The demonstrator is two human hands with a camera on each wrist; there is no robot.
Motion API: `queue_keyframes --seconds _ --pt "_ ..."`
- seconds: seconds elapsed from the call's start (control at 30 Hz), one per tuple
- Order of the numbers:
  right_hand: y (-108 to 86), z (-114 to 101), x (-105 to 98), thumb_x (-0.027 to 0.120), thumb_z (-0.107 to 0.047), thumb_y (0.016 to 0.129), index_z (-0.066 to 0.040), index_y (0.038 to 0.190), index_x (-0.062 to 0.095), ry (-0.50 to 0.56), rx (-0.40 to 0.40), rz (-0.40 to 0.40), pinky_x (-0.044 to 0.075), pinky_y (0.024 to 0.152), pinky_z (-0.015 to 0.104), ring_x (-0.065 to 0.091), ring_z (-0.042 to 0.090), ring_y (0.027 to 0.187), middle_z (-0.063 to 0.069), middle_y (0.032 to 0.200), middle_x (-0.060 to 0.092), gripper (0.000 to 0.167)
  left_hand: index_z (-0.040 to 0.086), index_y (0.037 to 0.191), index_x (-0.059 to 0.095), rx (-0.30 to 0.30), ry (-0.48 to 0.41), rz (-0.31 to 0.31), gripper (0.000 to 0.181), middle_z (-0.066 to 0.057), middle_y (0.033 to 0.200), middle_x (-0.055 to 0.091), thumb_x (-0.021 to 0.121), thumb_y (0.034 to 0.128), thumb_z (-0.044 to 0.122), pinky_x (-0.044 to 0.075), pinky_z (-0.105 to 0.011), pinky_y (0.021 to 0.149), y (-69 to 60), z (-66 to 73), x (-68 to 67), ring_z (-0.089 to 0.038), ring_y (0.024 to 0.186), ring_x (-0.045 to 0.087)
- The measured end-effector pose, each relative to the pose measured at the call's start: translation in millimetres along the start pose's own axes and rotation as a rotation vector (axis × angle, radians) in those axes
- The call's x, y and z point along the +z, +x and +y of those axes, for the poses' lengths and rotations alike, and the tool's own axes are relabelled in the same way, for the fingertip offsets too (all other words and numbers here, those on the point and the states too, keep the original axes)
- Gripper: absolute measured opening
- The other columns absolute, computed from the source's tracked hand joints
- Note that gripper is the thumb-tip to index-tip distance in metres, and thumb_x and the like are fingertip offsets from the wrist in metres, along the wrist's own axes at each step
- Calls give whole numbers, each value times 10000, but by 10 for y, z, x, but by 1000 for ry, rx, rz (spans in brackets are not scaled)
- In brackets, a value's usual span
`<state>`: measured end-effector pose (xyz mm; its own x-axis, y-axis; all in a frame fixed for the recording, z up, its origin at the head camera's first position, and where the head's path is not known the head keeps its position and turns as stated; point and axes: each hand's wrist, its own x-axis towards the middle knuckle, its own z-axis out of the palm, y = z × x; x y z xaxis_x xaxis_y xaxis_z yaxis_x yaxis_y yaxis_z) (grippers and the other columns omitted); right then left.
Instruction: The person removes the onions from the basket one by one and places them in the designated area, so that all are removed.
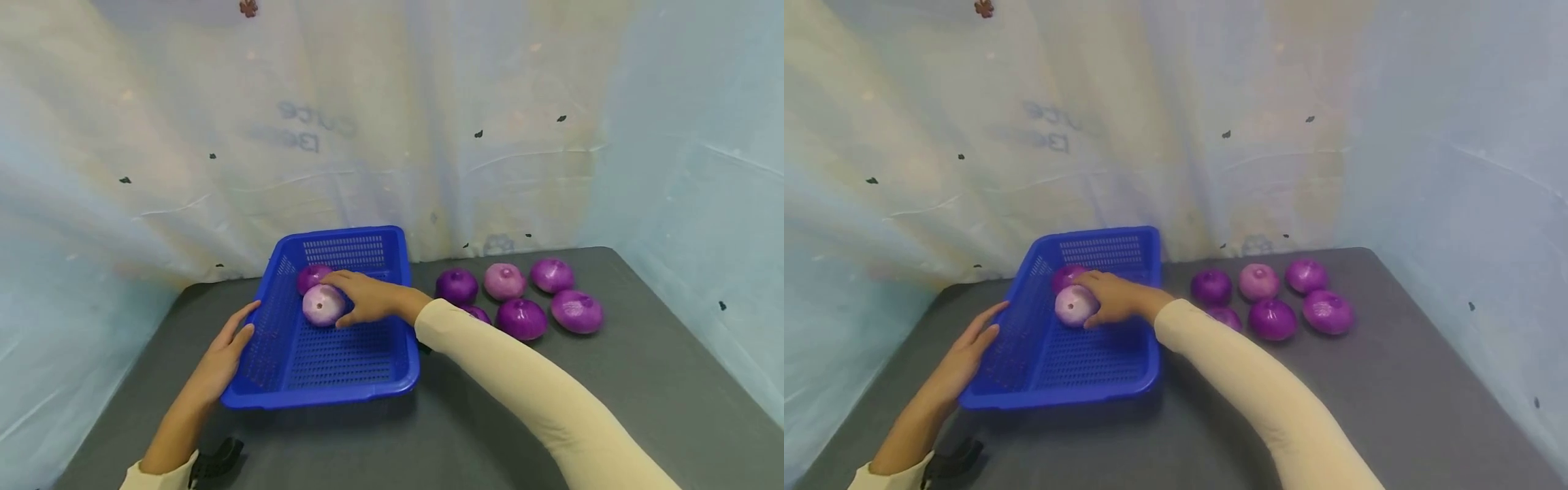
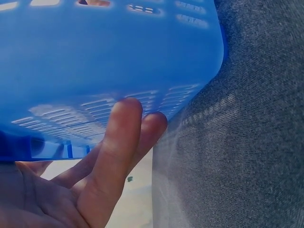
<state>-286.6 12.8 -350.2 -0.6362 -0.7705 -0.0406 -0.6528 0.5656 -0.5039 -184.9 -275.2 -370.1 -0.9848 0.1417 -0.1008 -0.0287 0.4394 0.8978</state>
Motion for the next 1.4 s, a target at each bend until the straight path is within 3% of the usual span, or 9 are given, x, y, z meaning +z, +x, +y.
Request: queue_keyframes --seconds 0.27,0.4,0.63,0.87,1.0,1.07,1.17,1.27,1.4 --pt "49 -65 139 786 -362 852 -250 1596 196 -126 15 -69 225 1216 513 179 268 1537 15 1666 164 956 275 1608 92 -14 20 -1 617 -288 1406 392 301 1070 492 568 -372 712 -27 13 -14 -188 926 642" --pt "48 -71 154 797 -368 844 -197 1582 255 -85 9 -33 303 1183 455 306 252 1432 43 1544 306 931 281 1607 98 -24 12 3 620 -290 1423 392 307 1066 501 572 -371 723 -39 17 -1 -200 949 648" --pt "61 -72 143 790 -390 849 -157 1380 474 -2 -59 -60 341 1157 307 429 174 1329 25 1406 429 661 271 1609 81 -19 40 10 630 -308 1450 363 296 1065 506 564 -378 732 -52 34 15 -256 993 627" --pt "53 -53 174 749 -406 884 -196 1486 401 23 -60 -171 383 1130 304 509 149 1333 12 1432 549 726 282 1608 73 -22 41 9 635 -295 1490 327 288 1060 521 572 -402 751 -47 42 22 -284 1034 616" --pt "67 -50 184 785 -367 853 -181 1388 433 11 -99 -148 417 1077 264 541 119 1228 10 1347 563 667 282 1608 75 -23 35 12 636 -292 1495 314 288 1059 524 574 -414 755 -54 42 19 -291 1042 609" --pt "75 -54 177 803 -303 842 -166 1318 443 -30 -119 -71 445 1030 250 555 111 1159 4 1287 560 612 277 1608 78 -22 24 11 633 -296 1479 326 289 1061 517 573 -408 746 -57 38 15 -279 1025 613" --pt "74 -72 159 791 -212 851 -166 1242 522 -185 -129 35 483 971 257 559 110 1092 -15 1229 538 476 268 1609 79 -22 29 13 629 -294 1466 344 288 1065 506 567 -380 738 -58 34 11 -250 1006 617" --pt "61 -79 160 778 -179 859 -207 1157 621 -342 -126 33 499 963 279 547 107 1117 -44 1261 515 338 267 1609 80 -18 44 12 631 -293 1476 343 285 1064 510 561 -368 744 -54 36 14 -262 1029 614" --pt "48 -76 168 771 -198 865 -216 1131 646 -346 -141 -8 487 995 296 523 110 1184 -55 1329 486 294 265 1609 78 -8 59 8 634 -298 1520 304 278 1063 517 566 -381 762 -54 44 24 -328 1101 603"
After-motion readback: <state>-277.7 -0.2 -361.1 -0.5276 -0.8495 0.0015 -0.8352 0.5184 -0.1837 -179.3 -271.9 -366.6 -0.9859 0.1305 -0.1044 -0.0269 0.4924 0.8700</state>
